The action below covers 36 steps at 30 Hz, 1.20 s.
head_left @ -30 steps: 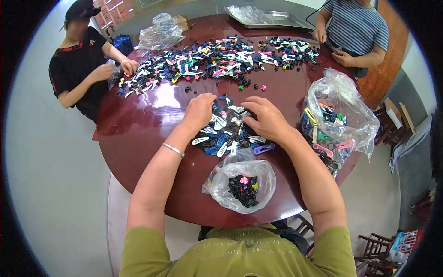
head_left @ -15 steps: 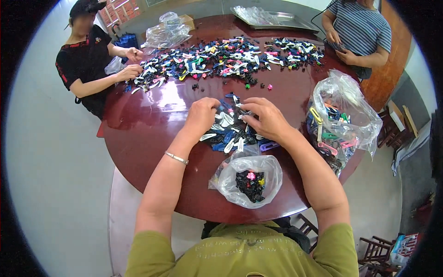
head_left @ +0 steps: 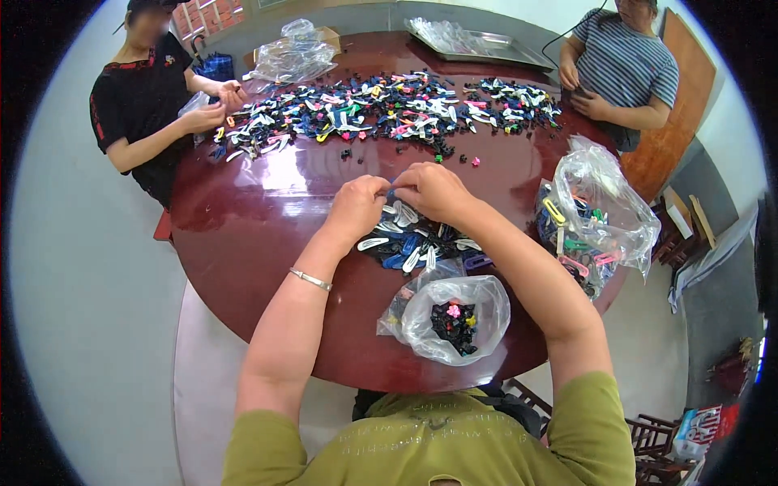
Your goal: The person packages small hair clips into individual plastic bags by hand.
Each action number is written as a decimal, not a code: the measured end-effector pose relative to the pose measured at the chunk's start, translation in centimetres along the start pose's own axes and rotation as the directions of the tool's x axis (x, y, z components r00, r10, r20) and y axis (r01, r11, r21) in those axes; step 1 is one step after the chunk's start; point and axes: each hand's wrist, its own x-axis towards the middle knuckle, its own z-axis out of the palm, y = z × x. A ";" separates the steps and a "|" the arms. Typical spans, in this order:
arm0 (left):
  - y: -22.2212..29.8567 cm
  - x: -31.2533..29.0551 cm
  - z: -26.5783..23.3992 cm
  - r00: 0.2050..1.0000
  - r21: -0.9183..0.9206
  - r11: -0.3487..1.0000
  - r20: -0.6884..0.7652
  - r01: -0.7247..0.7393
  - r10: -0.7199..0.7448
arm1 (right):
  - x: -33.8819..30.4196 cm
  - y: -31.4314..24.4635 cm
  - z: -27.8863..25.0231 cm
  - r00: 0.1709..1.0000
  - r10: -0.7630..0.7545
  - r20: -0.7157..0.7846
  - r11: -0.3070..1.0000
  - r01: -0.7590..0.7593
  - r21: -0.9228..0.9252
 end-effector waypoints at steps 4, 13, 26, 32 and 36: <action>0.4 -0.1 -0.1 0.999 -0.044 0.998 0.003 0.047 -0.047 | 0.6 0.0 0.5 0.983 0.159 0.094 0.986 -0.154 -0.063; 0.4 0.1 0.3 0.998 -0.029 0.999 -0.049 -0.030 0.029 | 0.6 0.7 1.0 0.970 0.236 0.065 0.970 -0.239 0.052; 1.0 0.1 -0.1 0.996 0.003 0.997 -0.034 -0.082 0.083 | -3.4 1.2 -1.2 0.946 0.320 0.054 0.842 -0.310 0.442; 1.5 0.0 0.2 0.992 -0.025 0.991 -0.016 -0.128 0.127 | -5.4 1.3 -1.9 0.938 0.346 0.015 0.844 -0.319 0.431; 1.4 -0.1 0.5 0.968 0.097 0.963 0.022 -0.252 0.251 | -6.3 1.5 -1.5 0.949 0.303 -0.082 0.907 -0.261 0.330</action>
